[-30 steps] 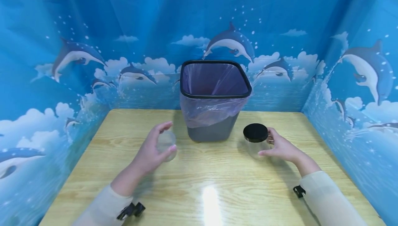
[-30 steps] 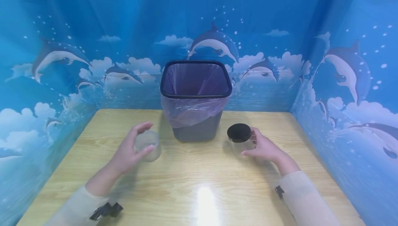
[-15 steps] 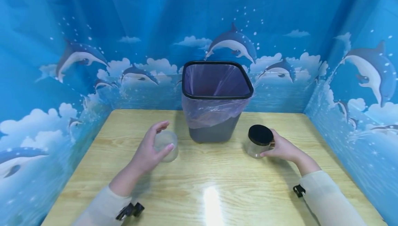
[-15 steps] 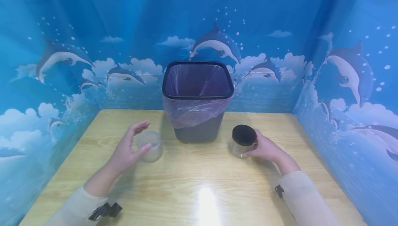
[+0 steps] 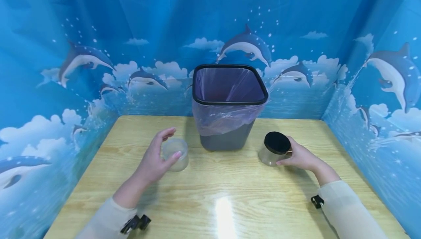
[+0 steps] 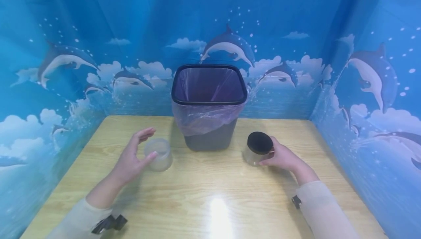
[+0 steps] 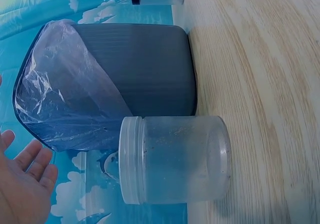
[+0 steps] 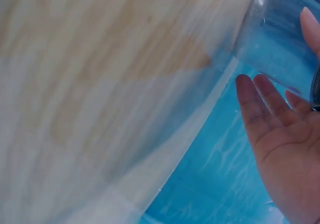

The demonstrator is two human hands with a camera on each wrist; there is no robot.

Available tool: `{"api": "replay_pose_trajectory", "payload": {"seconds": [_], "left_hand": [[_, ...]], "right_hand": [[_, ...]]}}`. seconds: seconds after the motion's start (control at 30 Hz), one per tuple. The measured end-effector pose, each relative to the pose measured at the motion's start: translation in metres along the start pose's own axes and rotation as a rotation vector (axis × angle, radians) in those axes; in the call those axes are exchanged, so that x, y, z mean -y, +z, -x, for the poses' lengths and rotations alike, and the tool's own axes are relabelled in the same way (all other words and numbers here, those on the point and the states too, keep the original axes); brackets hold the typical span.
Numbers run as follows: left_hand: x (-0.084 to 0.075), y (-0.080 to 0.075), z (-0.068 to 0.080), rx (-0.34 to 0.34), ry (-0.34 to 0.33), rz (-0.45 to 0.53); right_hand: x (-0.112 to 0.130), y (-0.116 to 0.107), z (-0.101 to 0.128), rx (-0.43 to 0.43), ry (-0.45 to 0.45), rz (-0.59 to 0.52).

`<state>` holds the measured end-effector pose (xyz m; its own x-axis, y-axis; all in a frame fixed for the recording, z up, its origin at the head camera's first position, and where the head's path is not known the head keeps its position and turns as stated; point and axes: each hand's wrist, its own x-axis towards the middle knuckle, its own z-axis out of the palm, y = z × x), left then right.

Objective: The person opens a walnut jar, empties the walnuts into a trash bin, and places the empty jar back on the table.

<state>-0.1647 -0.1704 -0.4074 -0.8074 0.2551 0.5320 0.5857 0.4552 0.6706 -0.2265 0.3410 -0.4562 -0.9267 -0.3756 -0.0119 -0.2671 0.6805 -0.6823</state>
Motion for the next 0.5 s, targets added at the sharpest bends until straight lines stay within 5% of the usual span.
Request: {"api": "replay_pose_trajectory", "payload": {"seconds": [0.5], "left_hand": [[0.003, -0.012, 0.002, -0.018, -0.031, -0.01]], "right_hand": [[0.022, -0.026, 0.021, 0.025, 0.072, 0.05]]}}
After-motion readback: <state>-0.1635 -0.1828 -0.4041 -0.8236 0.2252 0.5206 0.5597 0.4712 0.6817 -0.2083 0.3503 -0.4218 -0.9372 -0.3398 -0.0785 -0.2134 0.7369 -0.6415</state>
